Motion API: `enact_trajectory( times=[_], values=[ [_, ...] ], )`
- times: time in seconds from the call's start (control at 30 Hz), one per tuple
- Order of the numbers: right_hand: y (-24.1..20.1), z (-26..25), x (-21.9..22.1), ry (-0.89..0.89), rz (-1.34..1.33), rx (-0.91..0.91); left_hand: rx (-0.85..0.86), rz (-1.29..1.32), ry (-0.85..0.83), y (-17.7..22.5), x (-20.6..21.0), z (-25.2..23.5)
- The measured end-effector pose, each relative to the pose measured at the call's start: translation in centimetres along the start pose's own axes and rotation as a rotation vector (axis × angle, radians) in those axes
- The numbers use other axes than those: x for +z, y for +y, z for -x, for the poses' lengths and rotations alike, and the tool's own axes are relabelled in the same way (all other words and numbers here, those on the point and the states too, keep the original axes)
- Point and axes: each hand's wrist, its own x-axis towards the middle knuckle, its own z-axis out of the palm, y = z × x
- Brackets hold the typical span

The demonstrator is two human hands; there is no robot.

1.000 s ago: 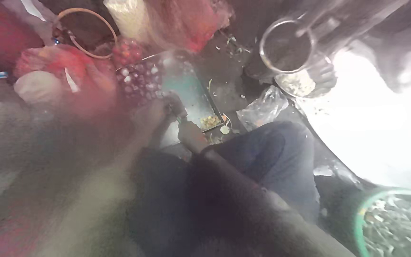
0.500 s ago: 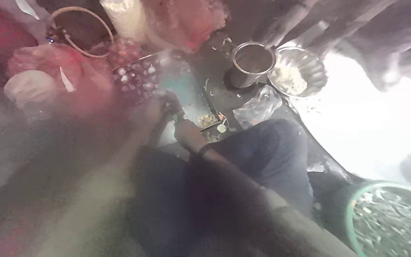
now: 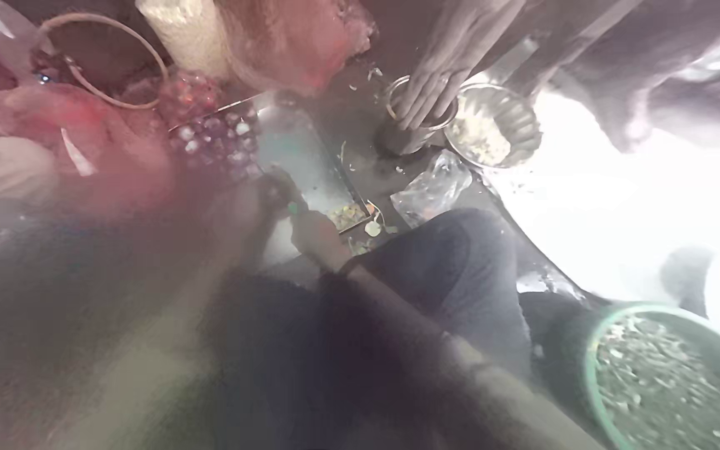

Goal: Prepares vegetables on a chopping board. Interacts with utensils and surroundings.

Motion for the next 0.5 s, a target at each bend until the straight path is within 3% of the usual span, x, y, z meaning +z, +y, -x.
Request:
enact_trajectory(
  times=[0.03, 0.07, 0.1, 0.27, 0.4, 0.5],
  values=[
    [0.0, 0.0, 0.2, -0.022, 0.019, -0.001, -0.121, 0.038, -0.336, 1.3, -3.2, -1.0],
    [0.0, 0.1, 0.6, -0.043, 0.04, -0.001, -0.231, 0.065, -0.528, 2.3, -5.0, -1.9],
    [-0.1, 0.2, 0.9, -0.065, 0.057, 0.002, -0.306, 0.083, -0.59, 3.0, -5.7, -2.4],
    [-0.4, -0.1, 1.7, -0.032, 0.047, 0.039, -0.329, 0.023, -0.55, 2.2, -4.3, -2.3],
    [0.2, -2.0, 2.9, -0.004, 0.01, -0.007, -0.199, 0.093, -0.368, -1.5, -0.1, -1.5],
    [0.2, -4.1, 3.9, -0.013, -0.036, 0.001, -0.288, 0.096, -0.553, 0.7, -3.4, -2.6]
  ],
)
